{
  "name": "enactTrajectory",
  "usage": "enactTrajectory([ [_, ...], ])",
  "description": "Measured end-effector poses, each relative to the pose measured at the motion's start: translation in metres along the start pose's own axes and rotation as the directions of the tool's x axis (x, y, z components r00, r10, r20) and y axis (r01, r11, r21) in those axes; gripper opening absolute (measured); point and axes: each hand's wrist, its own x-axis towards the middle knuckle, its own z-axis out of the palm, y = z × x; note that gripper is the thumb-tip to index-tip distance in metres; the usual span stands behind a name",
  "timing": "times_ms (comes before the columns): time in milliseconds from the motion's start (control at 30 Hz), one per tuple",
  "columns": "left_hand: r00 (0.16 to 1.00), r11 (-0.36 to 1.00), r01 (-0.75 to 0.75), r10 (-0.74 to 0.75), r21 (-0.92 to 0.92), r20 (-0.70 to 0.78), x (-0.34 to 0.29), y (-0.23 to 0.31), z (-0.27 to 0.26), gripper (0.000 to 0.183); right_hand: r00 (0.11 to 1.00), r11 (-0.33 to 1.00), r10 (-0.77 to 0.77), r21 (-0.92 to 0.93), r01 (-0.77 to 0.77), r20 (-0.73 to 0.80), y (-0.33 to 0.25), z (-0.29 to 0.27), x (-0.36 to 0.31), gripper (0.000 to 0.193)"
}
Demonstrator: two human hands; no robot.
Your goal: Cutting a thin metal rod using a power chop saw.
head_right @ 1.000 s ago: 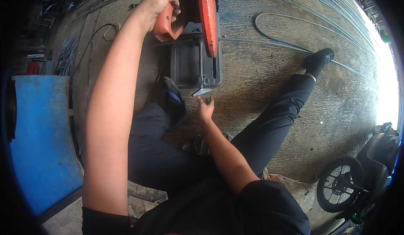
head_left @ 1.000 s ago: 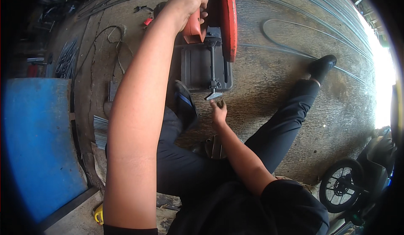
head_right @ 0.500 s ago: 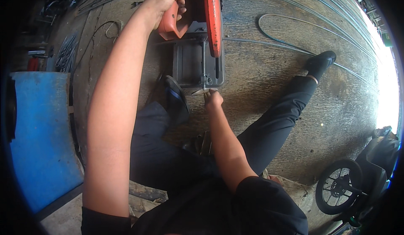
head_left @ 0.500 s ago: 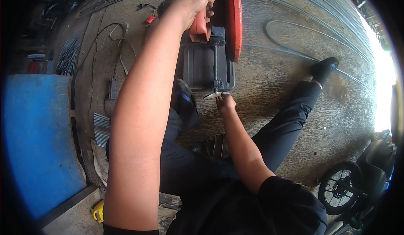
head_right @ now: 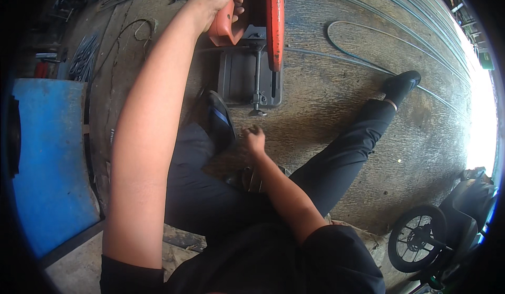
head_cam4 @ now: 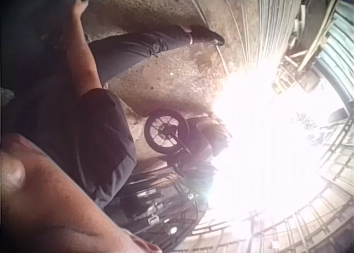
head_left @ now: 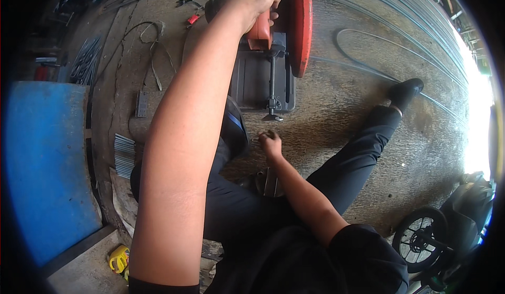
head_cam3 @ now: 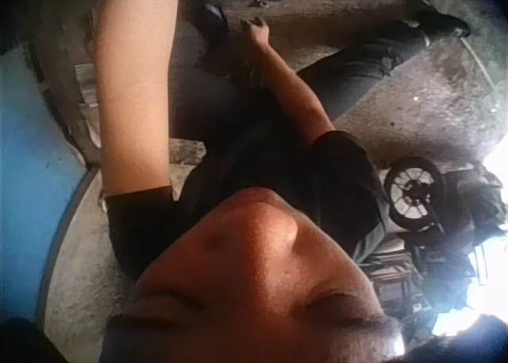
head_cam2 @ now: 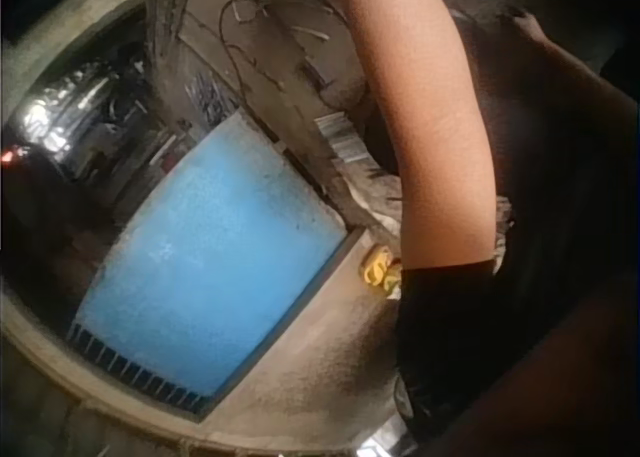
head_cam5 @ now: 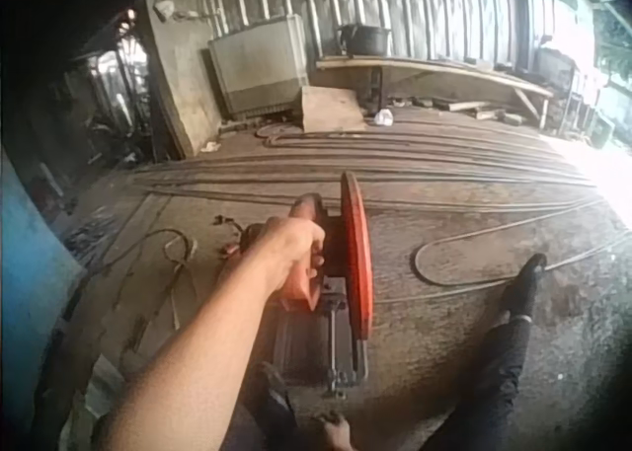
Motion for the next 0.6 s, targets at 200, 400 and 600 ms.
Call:
enactTrajectory([
  [200,0.999,0.998,0.035,-0.034,0.047,-0.014,-0.010,0.006,-0.001,0.012,0.998,0.964,-0.051,0.259,0.056,-0.028,-0.031,-0.032,0.023,0.062],
  [400,1.000,1.000,0.005,-0.005,0.019,-0.002,-0.014,0.006,-0.003,0.012,0.764,0.378,0.118,0.682,-0.626,0.635,-0.031,-0.032,0.069,0.029],
  [600,0.999,0.999,0.036,-0.034,0.028,-0.040,-0.016,0.008,-0.001,0.011,0.919,0.665,0.269,0.635,-0.393,0.287,-0.034,-0.030,0.077,0.021],
])
